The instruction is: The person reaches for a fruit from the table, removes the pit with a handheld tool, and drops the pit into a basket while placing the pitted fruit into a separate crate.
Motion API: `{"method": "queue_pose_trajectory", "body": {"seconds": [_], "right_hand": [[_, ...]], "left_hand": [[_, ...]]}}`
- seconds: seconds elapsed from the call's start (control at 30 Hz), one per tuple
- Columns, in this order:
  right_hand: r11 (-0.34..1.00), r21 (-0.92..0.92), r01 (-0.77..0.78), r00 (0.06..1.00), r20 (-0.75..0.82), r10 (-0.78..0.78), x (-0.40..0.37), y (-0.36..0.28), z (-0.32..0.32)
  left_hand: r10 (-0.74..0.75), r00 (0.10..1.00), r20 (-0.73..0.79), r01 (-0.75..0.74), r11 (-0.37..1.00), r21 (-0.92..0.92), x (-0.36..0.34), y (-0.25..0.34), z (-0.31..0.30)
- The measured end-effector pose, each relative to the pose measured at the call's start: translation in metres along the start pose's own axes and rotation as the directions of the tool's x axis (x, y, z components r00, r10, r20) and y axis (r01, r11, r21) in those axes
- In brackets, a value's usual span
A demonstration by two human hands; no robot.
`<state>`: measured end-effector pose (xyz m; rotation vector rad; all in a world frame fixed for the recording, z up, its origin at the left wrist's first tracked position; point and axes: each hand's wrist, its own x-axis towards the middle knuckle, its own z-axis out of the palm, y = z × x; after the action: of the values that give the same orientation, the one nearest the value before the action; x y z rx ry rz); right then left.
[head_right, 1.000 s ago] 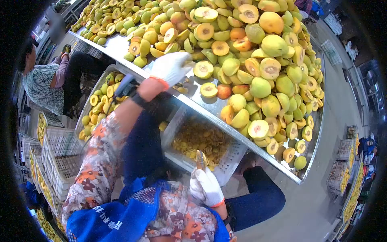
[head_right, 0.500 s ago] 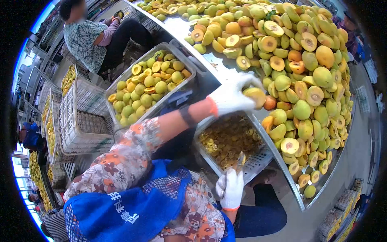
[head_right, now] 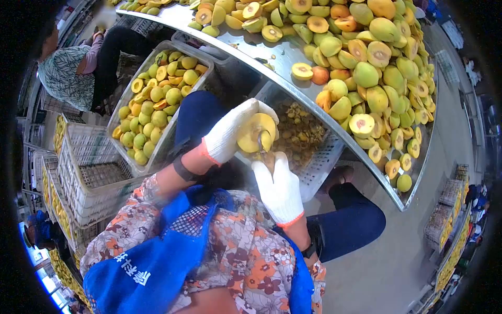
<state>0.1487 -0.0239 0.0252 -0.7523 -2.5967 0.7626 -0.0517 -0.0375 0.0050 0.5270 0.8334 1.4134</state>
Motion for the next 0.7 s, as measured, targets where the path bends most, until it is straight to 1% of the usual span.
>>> {"method": "queue_pose_trajectory", "body": {"seconds": [0.03,0.07,0.1,0.13,0.17,0.2,0.23,0.27,0.3,0.33,0.37,0.4,0.43,0.5,0.53,0.57,0.6,0.63,0.67,0.7], "right_hand": [[1.000,-0.002,-0.005,1.000,0.000,0.005,0.001,-0.004,0.000],[0.962,0.169,-0.214,0.976,0.008,0.216,0.005,-0.014,-0.001],[0.853,0.330,-0.405,0.910,0.055,0.411,0.006,-0.020,-0.001],[0.854,0.333,-0.399,0.913,0.060,0.403,0.005,-0.020,-0.001],[0.862,0.314,-0.399,0.911,0.027,0.412,0.004,-0.020,0.001],[0.870,0.299,-0.392,0.912,0.000,0.411,0.004,-0.020,0.004],[0.945,0.181,-0.272,0.961,-0.009,0.278,0.001,-0.012,0.006],[0.988,0.026,-0.153,0.988,0.005,0.153,-0.006,-0.001,0.009],[0.991,-0.130,-0.027,0.999,0.033,0.031,-0.006,0.000,0.009],[0.939,0.092,-0.333,0.942,0.084,0.326,-0.008,-0.005,0.011],[0.944,0.099,-0.315,0.947,0.094,0.307,-0.009,-0.005,0.012],[0.963,0.057,-0.262,0.962,0.096,0.256,-0.012,-0.002,0.013],[0.978,0.017,-0.210,0.974,0.096,0.207,-0.013,0.002,0.013],[0.983,-0.004,-0.186,0.976,0.116,0.185,-0.016,0.005,0.013],[0.949,0.049,-0.313,0.943,0.132,0.304,-0.017,0.005,0.013],[0.895,0.098,-0.436,0.895,0.153,0.419,-0.015,0.001,0.011],[0.857,0.182,-0.482,0.874,0.162,0.457,-0.008,-0.011,0.005],[0.859,0.183,-0.478,0.876,0.163,0.453,-0.010,-0.007,0.008],[0.887,0.207,-0.413,0.910,0.132,0.393,-0.014,-0.001,0.012],[0.910,0.228,-0.347,0.938,0.101,0.333,-0.018,0.004,0.016]], "left_hand": [[-0.018,1.000,-0.003,0.018,0.999,0.034,-0.002,0.001,0.002],[-0.037,0.999,0.011,0.037,0.999,0.041,-0.003,0.001,0.002],[-0.037,0.999,0.008,0.037,0.999,0.040,-0.004,0.001,0.003],[-0.040,0.999,-0.011,0.042,0.990,0.135,-0.006,0.002,0.006],[-0.034,0.999,-0.040,0.043,0.971,0.235,-0.008,0.006,0.008],[0.128,0.991,-0.032,-0.098,0.877,0.470,-0.014,0.011,0.017],[0.093,0.996,-0.004,-0.085,0.927,0.366,-0.014,0.006,0.013],[0.086,0.996,-0.039,-0.068,0.936,0.345,-0.010,-0.002,0.011],[0.077,0.995,-0.070,-0.051,0.947,0.318,-0.009,-0.002,0.013],[0.172,0.985,0.011,-0.142,0.775,0.616,-0.013,0.002,0.011],[0.223,0.968,0.116,-0.217,0.507,0.834,-0.018,0.009,0.014],[0.313,0.920,0.235,-0.332,0.307,0.892,-0.020,0.014,0.019],[0.152,0.987,-0.056,-0.080,0.755,0.651,-0.026,0.016,0.032],[0.223,0.975,-0.014,-0.127,0.605,0.786,-0.025,0.013,0.032],[0.195,0.979,-0.065,-0.085,0.671,0.737,-0.026,0.012,0.035],[0.198,0.978,-0.070,-0.082,0.668,0.740,-0.026,0.010,0.036],[0.219,0.974,-0.058,-0.095,0.626,0.774,-0.025,0.007,0.036],[0.239,0.970,-0.043,-0.108,0.583,0.805,-0.025,0.006,0.035],[0.228,0.973,-0.034,-0.093,0.524,0.847,-0.025,0.009,0.037],[0.227,0.973,-0.035,-0.092,0.524,0.847,-0.025,0.010,0.037]]}}
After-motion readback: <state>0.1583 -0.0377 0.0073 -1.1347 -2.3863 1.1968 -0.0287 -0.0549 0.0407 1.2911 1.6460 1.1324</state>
